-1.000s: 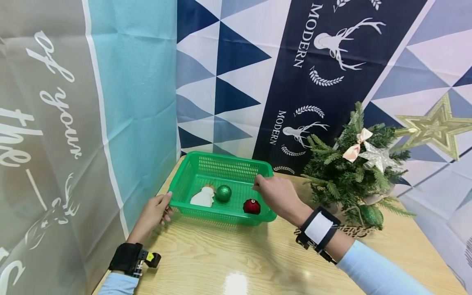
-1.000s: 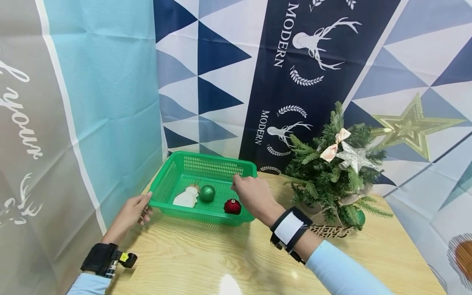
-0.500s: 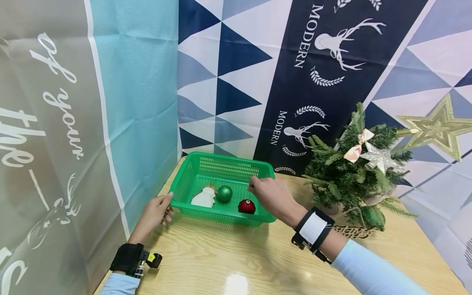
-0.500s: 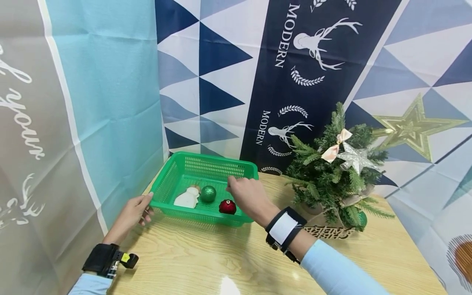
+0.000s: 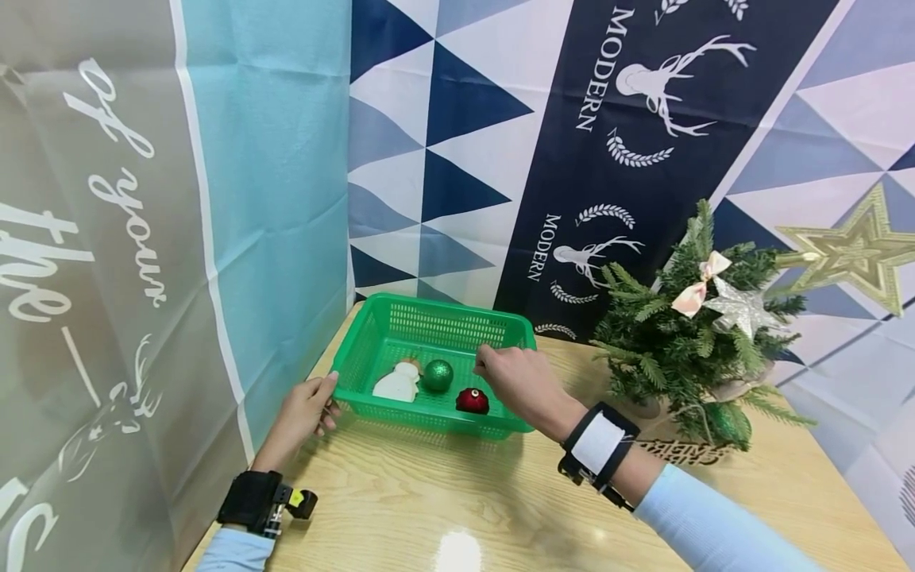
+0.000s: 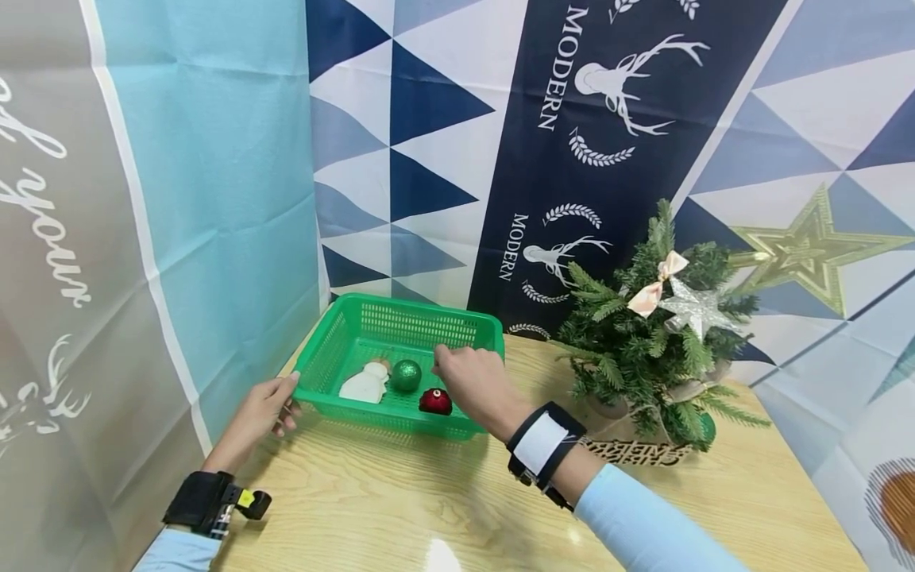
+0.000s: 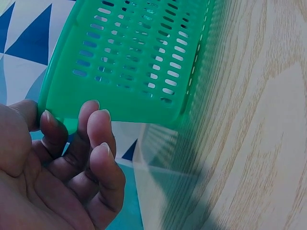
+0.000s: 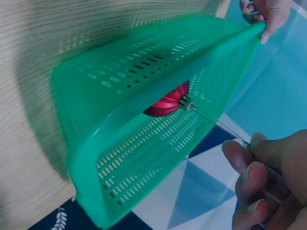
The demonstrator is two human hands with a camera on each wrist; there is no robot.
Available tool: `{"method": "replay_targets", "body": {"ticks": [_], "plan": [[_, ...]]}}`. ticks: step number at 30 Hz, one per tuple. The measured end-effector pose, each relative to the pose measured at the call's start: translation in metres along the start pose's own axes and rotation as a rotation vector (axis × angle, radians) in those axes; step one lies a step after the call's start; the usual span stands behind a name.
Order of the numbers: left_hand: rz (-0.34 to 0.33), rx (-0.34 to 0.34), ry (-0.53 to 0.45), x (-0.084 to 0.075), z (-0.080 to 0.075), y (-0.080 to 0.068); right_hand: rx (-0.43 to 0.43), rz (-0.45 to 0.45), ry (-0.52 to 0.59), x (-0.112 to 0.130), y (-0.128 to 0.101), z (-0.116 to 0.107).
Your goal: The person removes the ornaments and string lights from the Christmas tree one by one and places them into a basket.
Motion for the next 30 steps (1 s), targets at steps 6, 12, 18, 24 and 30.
{"method": "replay_targets", "body": {"ticks": [6,12,18,24,30], "plan": [[0.010,-0.002,-0.003,0.002,-0.002,-0.001,0.025,-0.009,0.016,0.005,0.004,0.007],[0.005,0.008,-0.015,0.002,0.001,-0.001,0.024,-0.026,0.009,0.008,0.005,0.014],[0.001,-0.004,-0.021,0.002,0.003,0.000,0.028,-0.034,0.006,0.012,0.009,0.020],[0.008,-0.005,-0.022,0.003,0.004,0.001,0.019,-0.043,0.012,0.017,0.011,0.023],[0.005,-0.007,-0.020,0.003,0.003,0.001,0.039,-0.051,0.012,0.020,0.010,0.031]]}}
Point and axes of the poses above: each hand's wrist, its own y-axis towards the middle knuckle, its own z-axis out of the palm, x = y × z, the point moved 5 cm from there along y, towards the middle knuckle, and after that the axes turned 11 degrees about y, right-handed, at the moved point
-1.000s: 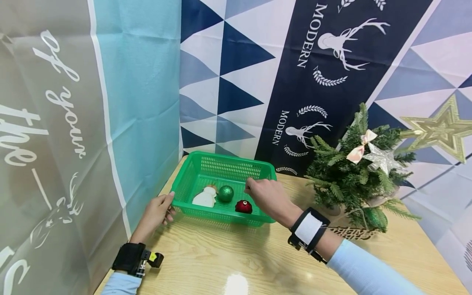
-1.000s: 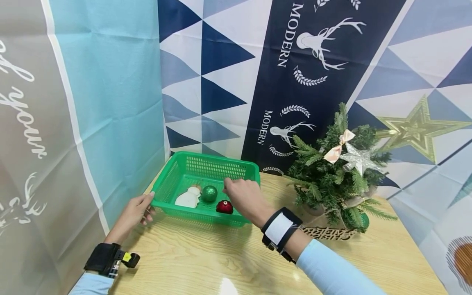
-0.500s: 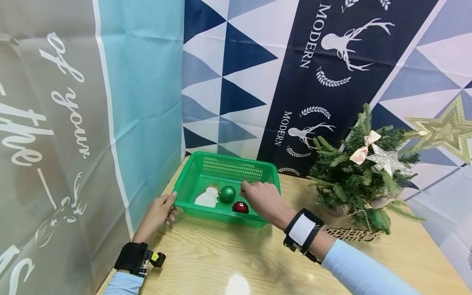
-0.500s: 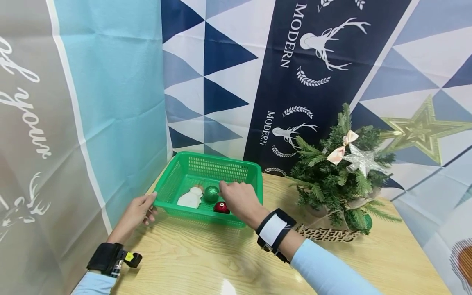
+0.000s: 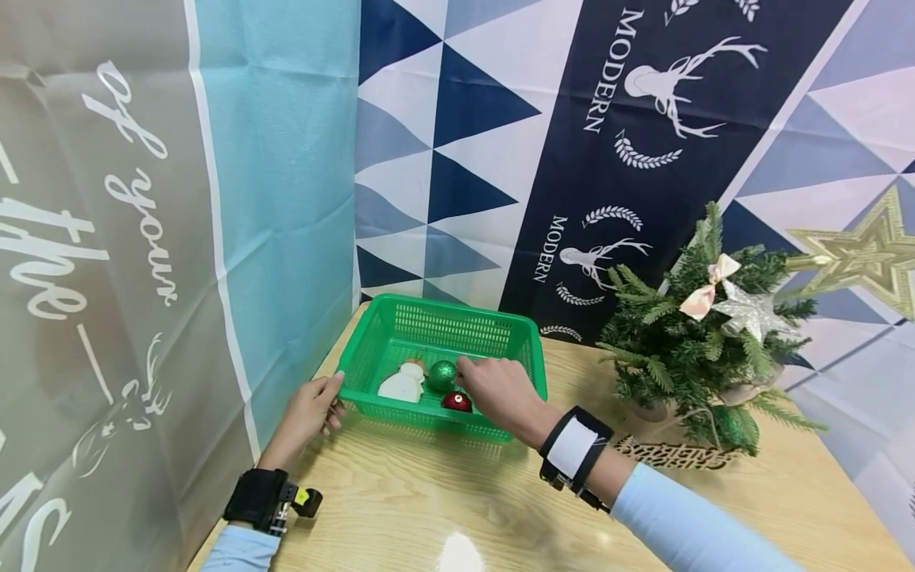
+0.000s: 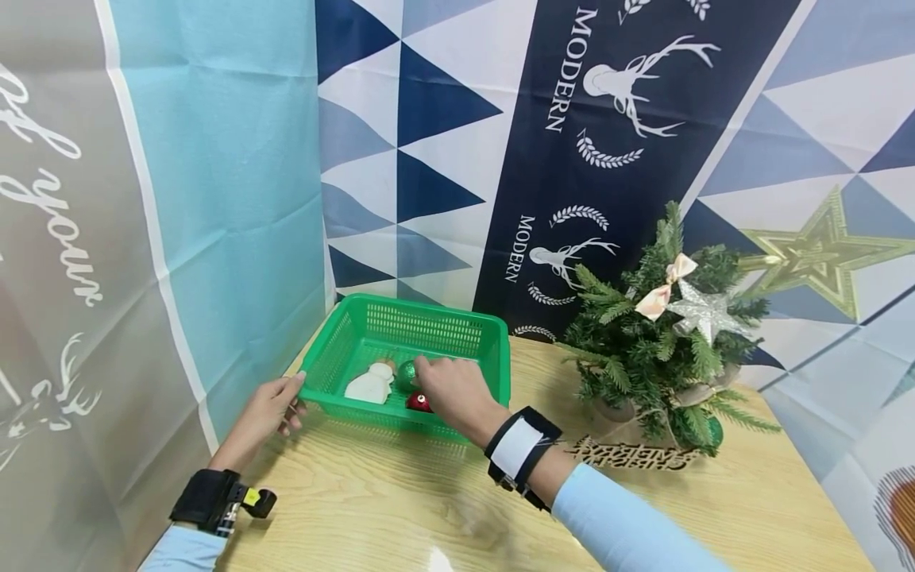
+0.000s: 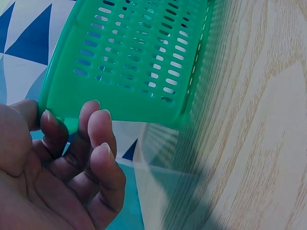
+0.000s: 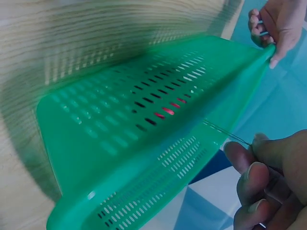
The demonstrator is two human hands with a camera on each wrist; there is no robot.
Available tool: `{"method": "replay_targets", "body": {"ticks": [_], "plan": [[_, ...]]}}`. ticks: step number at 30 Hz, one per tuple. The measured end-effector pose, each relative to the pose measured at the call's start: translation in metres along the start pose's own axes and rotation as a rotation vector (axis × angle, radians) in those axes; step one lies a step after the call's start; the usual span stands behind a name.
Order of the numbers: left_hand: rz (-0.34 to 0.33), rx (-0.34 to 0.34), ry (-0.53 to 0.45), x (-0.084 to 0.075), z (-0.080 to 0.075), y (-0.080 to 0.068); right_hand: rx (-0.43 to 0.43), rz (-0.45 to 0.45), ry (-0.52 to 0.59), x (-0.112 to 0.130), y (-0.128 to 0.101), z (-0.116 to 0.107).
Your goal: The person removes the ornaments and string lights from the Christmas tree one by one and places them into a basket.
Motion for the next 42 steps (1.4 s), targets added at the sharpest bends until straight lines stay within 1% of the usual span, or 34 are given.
{"method": "replay_targets", "body": {"ticks": [4,12,20,27,29,32,36,38,42], "plan": [[-0.003,0.003,-0.002,-0.001,0.000,0.000,0.019,-0.002,-0.002,0.001,-0.001,0.006],[-0.014,-0.004,-0.010,-0.001,0.000,0.000,0.010,-0.017,0.014,0.002,-0.002,0.012],[-0.014,0.023,0.005,-0.004,-0.002,0.001,0.004,-0.033,0.053,0.004,-0.005,0.020],[-0.010,0.045,0.010,-0.004,-0.007,0.000,-0.011,-0.014,0.049,0.003,-0.008,0.015],[-0.007,0.047,0.012,-0.004,-0.005,0.000,-0.023,-0.003,0.042,0.002,-0.014,0.009],[-0.003,0.047,0.025,-0.004,-0.005,0.000,-0.054,0.002,0.072,0.001,-0.026,-0.005],[-0.002,0.045,0.047,-0.004,-0.004,0.001,-0.101,0.007,0.119,-0.004,-0.053,-0.033],[0.000,0.054,0.048,-0.004,-0.005,0.002,-0.103,0.053,0.136,-0.011,-0.072,-0.048],[0.001,0.070,0.049,-0.005,-0.006,0.002,-0.111,0.187,0.152,-0.031,-0.113,-0.074]]}}
Point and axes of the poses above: each hand's wrist, its own y-axis towards the middle knuckle, its own z-axis out of the palm, x = y × z, the point moved 5 cm from there along y, towards the middle knuckle, and after that the axes turned 11 degrees about y, right-handed, at the moved point
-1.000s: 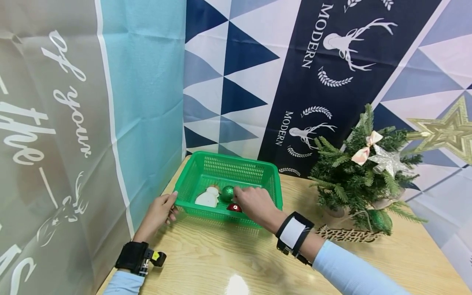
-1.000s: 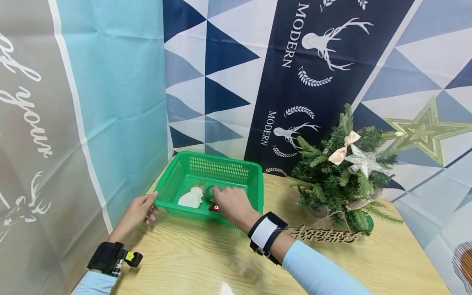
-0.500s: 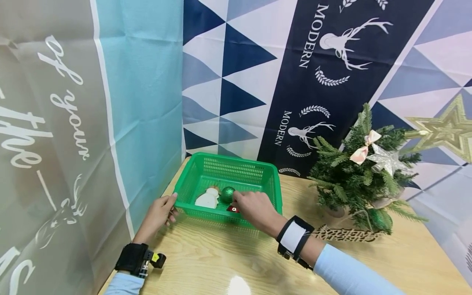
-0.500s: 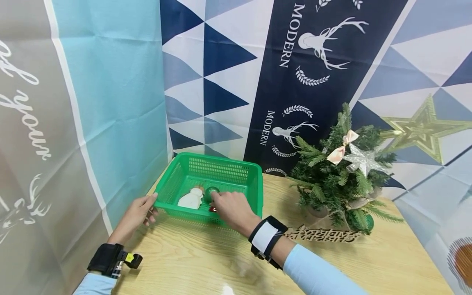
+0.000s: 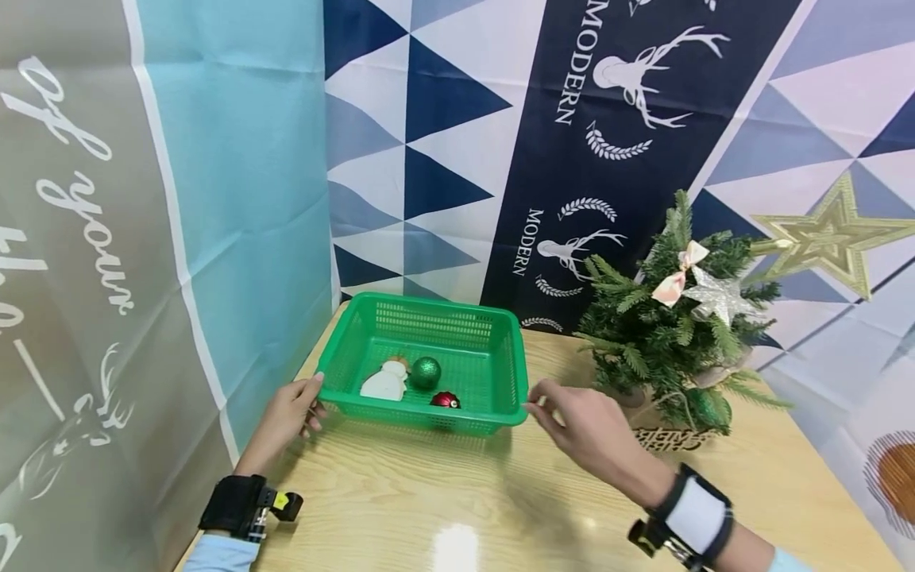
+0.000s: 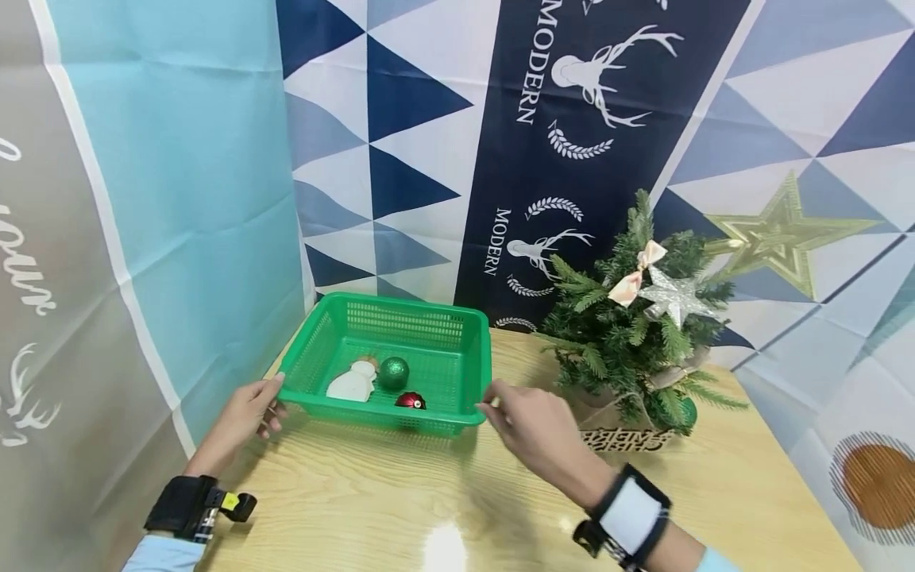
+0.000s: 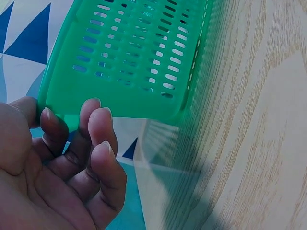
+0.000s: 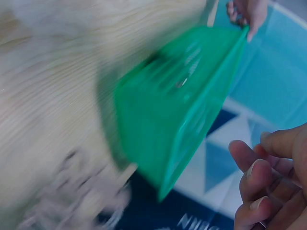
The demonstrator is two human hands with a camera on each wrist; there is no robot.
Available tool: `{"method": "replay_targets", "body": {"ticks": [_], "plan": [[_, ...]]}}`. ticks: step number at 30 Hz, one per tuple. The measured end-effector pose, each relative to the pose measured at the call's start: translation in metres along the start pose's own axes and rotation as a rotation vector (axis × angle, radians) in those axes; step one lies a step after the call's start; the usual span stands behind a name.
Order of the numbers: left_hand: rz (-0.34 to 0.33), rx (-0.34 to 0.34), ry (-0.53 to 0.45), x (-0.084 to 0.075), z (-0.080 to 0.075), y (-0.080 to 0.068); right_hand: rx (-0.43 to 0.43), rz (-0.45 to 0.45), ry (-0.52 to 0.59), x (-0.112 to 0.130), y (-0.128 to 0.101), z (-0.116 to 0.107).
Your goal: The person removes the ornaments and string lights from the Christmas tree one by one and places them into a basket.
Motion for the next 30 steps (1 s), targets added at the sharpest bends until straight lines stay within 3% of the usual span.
{"method": "replay_targets", "body": {"ticks": [7,12,15,23,26,30], "plan": [[-0.029,0.024,0.014,0.008,-0.005,-0.002,-0.087,0.142,-0.009,-0.045,-0.046,-0.059],[-0.040,0.033,0.019,0.013,-0.010,-0.007,-0.141,0.273,-0.005,-0.071,-0.066,-0.101],[-0.038,0.041,0.028,0.013,-0.012,-0.008,-0.173,0.298,-0.046,-0.085,-0.073,-0.116],[0.011,0.033,0.042,0.010,-0.012,0.001,-0.096,0.323,-0.083,-0.109,-0.087,-0.106],[0.041,0.043,0.053,0.007,-0.011,0.004,-0.115,0.297,-0.098,-0.109,-0.091,-0.105],[0.016,0.064,0.041,0.001,-0.008,0.004,-0.153,0.273,-0.105,-0.108,-0.095,-0.108]]}}
Point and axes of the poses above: each hand's wrist, its own y-axis towards the middle knuckle, its own z-axis out of the palm, x = y × z, the point moved 5 cm from there along y, towards the middle knuckle, and after that the axes turned 11 degrees about y, right-handed, at the moved point
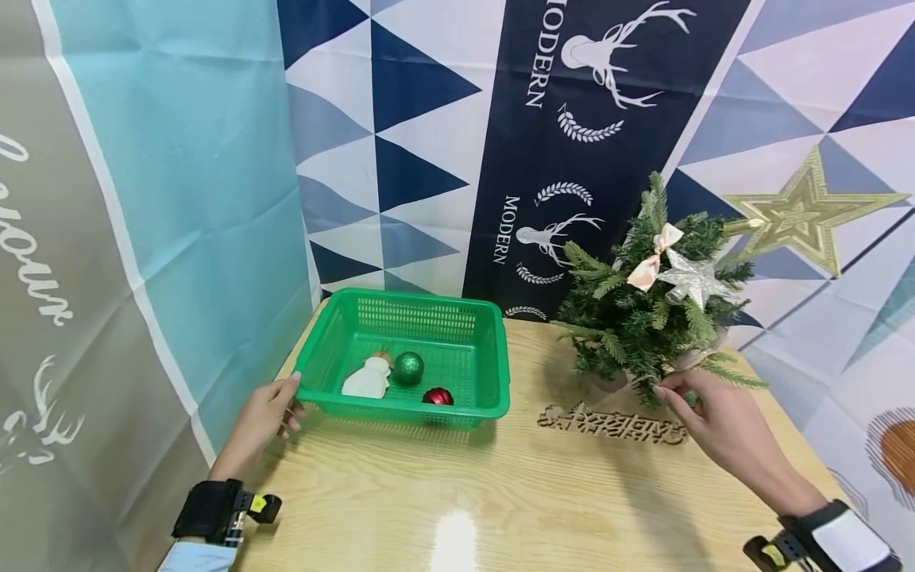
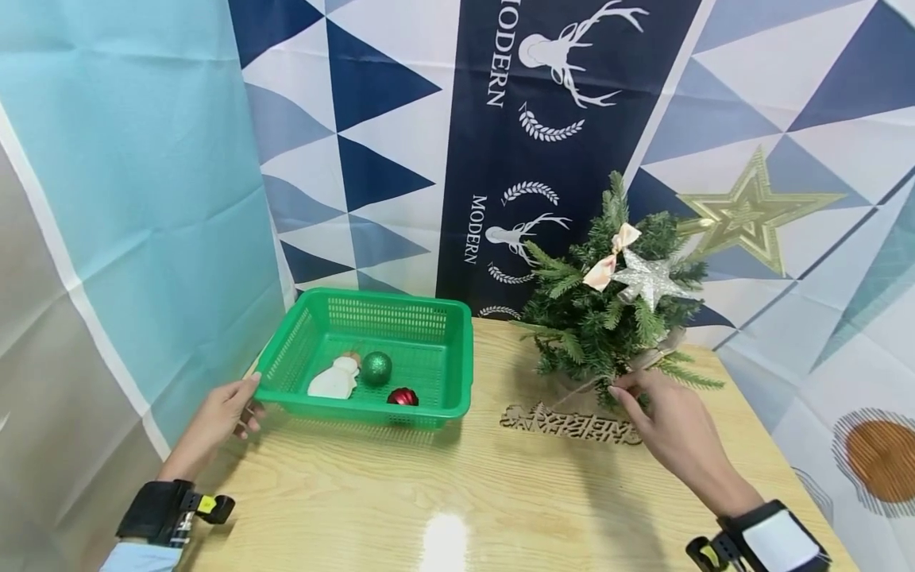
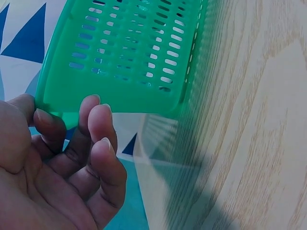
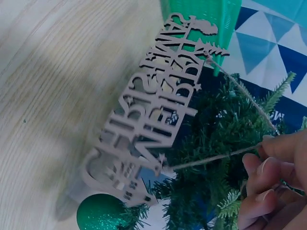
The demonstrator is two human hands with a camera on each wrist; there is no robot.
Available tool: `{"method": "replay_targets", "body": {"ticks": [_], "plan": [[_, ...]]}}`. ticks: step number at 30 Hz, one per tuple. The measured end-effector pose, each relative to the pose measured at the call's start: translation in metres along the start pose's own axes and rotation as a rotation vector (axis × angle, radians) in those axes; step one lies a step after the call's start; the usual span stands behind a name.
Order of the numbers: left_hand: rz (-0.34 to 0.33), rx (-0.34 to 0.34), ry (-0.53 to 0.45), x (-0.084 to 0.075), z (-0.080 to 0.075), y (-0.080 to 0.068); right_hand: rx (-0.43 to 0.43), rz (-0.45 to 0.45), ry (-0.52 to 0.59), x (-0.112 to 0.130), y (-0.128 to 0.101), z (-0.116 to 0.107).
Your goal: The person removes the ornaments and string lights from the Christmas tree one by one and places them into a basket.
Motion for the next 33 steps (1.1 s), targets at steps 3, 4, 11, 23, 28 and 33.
{"method": "replay_targets", "body": {"ticks": [3,4,11,23,28,33], "plan": [[-0.039,0.001,-0.002,-0.004,0.000,0.000,-0.024,-0.009,0.015,0.001,0.000,-0.002],[-0.045,0.001,0.000,-0.004,0.000,-0.001,-0.030,-0.015,0.022,0.002,0.000,-0.002],[-0.060,0.000,-0.006,-0.001,0.001,-0.002,-0.096,-0.070,0.042,0.011,0.005,-0.008],[0.006,-0.015,-0.013,0.002,0.003,-0.002,-0.155,-0.110,0.054,0.026,0.010,-0.016],[-0.063,-0.018,-0.007,0.000,0.002,0.002,-0.138,-0.107,0.071,0.035,0.009,-0.016],[-0.077,-0.014,-0.012,-0.002,-0.001,0.002,-0.157,-0.115,0.074,0.044,0.010,-0.020]]}}
Point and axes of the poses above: each hand's wrist, its own y-axis towards the middle knuckle, its own z-axis out of the palm, x = y × z, the point moved 5 cm from there along y, towards the middle knuckle, and after that the axes turned 11 degrees about y, right-handed, at the moved point
